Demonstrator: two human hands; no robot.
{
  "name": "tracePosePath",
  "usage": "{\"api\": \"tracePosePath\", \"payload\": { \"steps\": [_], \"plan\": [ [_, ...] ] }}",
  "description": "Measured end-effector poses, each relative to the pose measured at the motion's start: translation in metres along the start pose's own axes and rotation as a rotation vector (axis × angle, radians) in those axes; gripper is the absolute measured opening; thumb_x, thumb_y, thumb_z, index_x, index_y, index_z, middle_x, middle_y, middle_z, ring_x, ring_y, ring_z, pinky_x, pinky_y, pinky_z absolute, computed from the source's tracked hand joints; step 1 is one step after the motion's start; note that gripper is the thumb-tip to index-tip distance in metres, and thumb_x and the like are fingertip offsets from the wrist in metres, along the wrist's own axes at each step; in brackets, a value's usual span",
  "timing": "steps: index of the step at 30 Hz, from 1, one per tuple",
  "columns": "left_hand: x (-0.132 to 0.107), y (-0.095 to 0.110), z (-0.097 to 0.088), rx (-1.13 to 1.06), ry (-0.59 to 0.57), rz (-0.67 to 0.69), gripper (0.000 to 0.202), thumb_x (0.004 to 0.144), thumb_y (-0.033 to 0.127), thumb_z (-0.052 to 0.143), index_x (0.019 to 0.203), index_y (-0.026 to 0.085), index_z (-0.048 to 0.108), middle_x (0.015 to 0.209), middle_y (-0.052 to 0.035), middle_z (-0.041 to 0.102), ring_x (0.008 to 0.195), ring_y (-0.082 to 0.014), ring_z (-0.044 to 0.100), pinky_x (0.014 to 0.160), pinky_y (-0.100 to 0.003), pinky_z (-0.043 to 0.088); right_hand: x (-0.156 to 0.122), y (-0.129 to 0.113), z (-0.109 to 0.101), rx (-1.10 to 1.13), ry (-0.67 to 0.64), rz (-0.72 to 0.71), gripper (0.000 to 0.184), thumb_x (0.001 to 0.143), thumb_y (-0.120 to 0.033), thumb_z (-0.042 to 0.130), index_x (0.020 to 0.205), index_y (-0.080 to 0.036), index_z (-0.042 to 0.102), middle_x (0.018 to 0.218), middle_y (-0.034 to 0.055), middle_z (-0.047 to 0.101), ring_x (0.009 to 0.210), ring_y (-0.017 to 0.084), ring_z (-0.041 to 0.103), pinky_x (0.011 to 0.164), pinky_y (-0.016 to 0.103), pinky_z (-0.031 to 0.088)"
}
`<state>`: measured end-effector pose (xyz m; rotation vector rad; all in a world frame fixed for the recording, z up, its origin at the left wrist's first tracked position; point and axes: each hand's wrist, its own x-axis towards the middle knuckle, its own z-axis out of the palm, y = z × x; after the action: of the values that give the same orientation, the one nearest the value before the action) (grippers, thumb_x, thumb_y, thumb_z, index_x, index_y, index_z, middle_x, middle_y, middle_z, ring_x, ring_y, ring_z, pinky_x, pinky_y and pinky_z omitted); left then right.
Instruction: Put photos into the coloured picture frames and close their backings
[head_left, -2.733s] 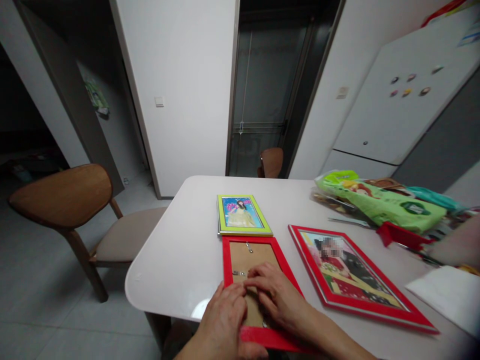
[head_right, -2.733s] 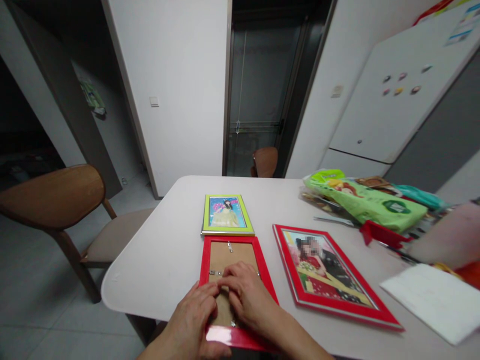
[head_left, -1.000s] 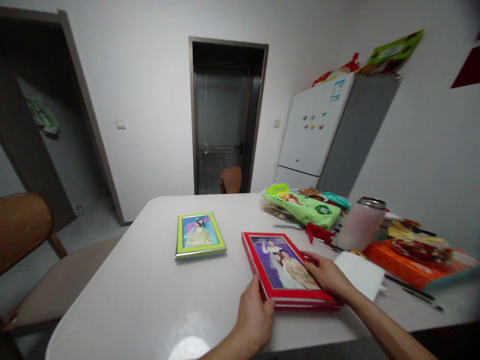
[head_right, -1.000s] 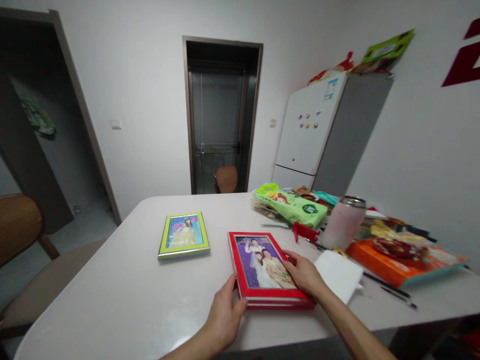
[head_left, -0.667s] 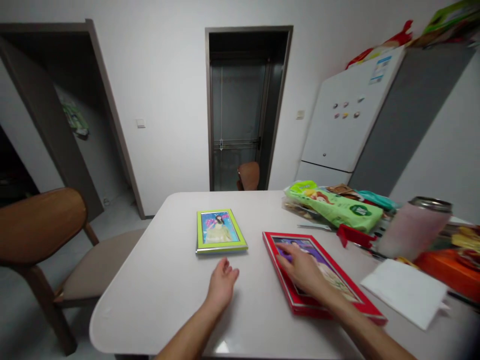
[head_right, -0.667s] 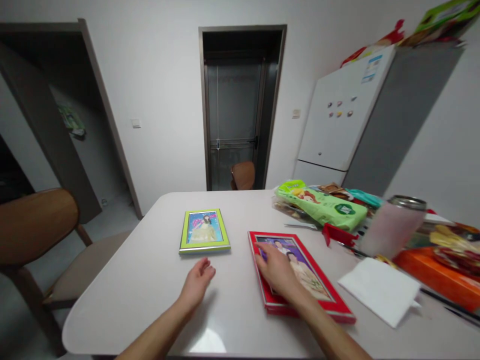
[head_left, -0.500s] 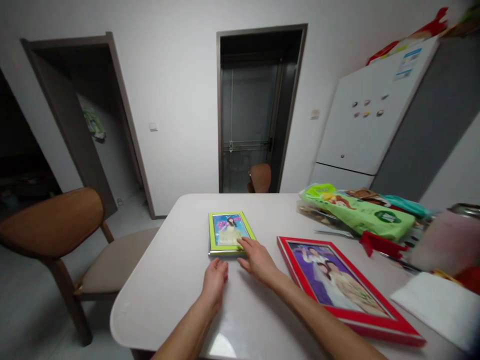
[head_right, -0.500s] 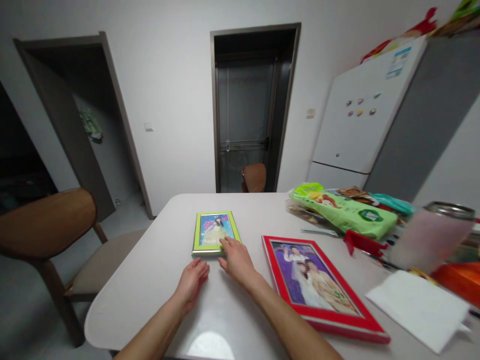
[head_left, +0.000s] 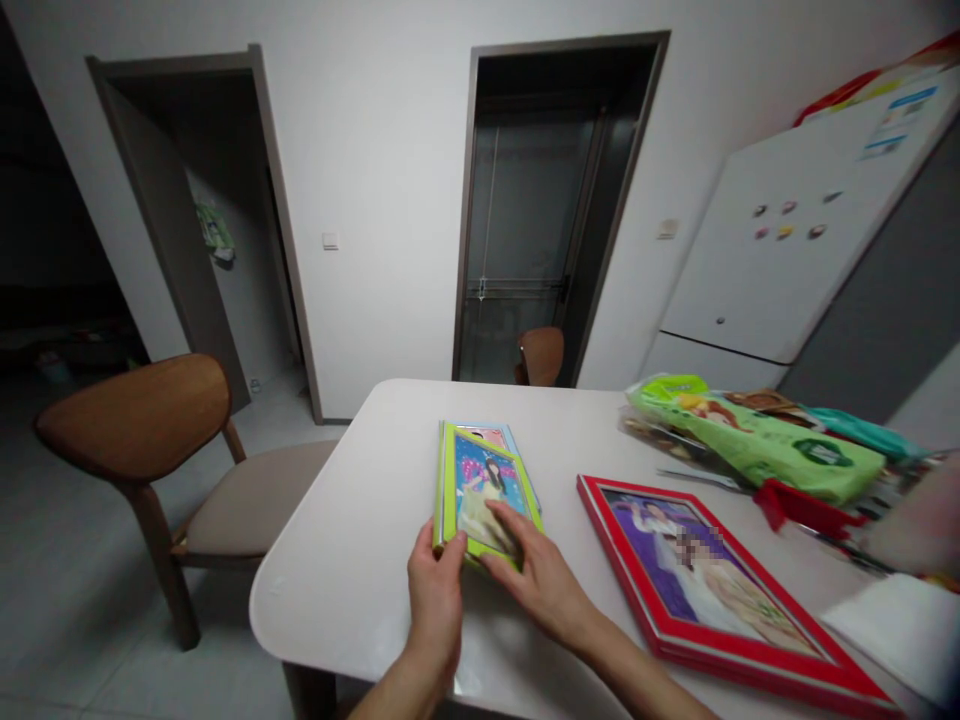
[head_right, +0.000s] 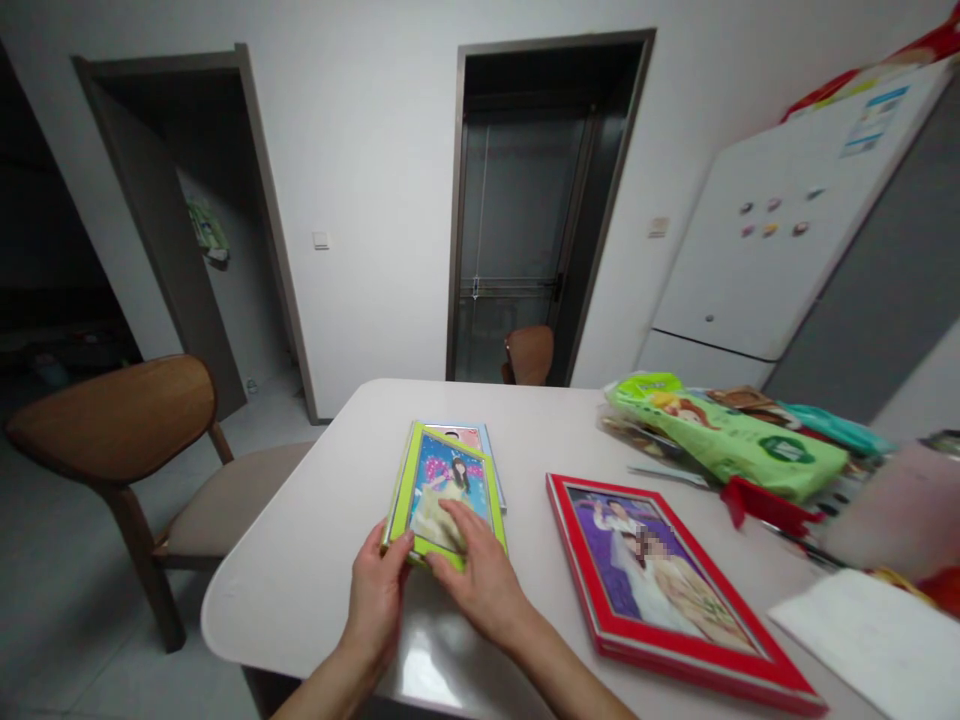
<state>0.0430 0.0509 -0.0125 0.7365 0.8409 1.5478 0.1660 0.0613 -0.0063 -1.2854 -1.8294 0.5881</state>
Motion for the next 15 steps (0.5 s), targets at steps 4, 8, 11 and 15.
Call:
{"api": "tracePosePath", "payload": {
  "steps": [4, 8, 11, 15],
  "plan": [
    [-0.035, 0.025, 0.019, 0.276, -0.125, 0.203, 0.039, 0.069, 0.018, 0.056, 0.107, 0.014, 0.048, 0.1, -0.0078, 0.06, 0.088, -0.0185, 0.057, 0.077, -0.027, 0.045, -0.007, -0.033, -0.021, 0.562, 0.178, 0.303, 0.056, 0.071, -0.045, 0.047, 0.121, -0.022, 0.035, 0.124, 0.0091, 0.042, 0.113, 0.021, 0.039, 0.09, 0.04, 0.034],
    [-0.059, 0.037, 0.03, 0.611, -0.362, 0.611, 0.044, 0.063, 0.007, 0.052, 0.106, 0.018, 0.051, 0.102, -0.0074, 0.059, 0.092, -0.0199, 0.055, 0.081, -0.03, 0.044, -0.025, -0.06, -0.043, 0.962, 0.219, 0.408, 0.057, 0.071, -0.045, 0.048, 0.123, -0.031, 0.029, 0.121, 0.0039, 0.048, 0.106, 0.02, 0.047, 0.078, 0.035, 0.045],
    [-0.066, 0.029, 0.027, 0.796, -0.604, 0.909, 0.046, 0.064, 0.011, 0.051, 0.109, 0.016, 0.049, 0.102, -0.0112, 0.059, 0.094, -0.0232, 0.054, 0.082, -0.034, 0.043, -0.04, -0.058, -0.052, 1.027, 0.221, 0.495, 0.068, 0.068, -0.039, 0.055, 0.127, -0.03, 0.021, 0.11, 0.004, 0.057, 0.094, 0.02, 0.056, 0.074, 0.035, 0.048],
    [-0.071, -0.003, 0.014, 1.154, -0.804, 0.874, 0.04, 0.074, 0.02, 0.047, 0.113, 0.014, 0.048, 0.106, -0.0143, 0.058, 0.096, -0.0274, 0.053, 0.081, -0.036, 0.044, -0.053, -0.025, -0.05, 0.868, 0.208, 0.539, 0.082, 0.063, -0.03, 0.059, 0.13, -0.02, 0.013, 0.106, 0.0087, 0.06, 0.089, 0.021, 0.059, 0.072, 0.034, 0.048]
  ]
}}
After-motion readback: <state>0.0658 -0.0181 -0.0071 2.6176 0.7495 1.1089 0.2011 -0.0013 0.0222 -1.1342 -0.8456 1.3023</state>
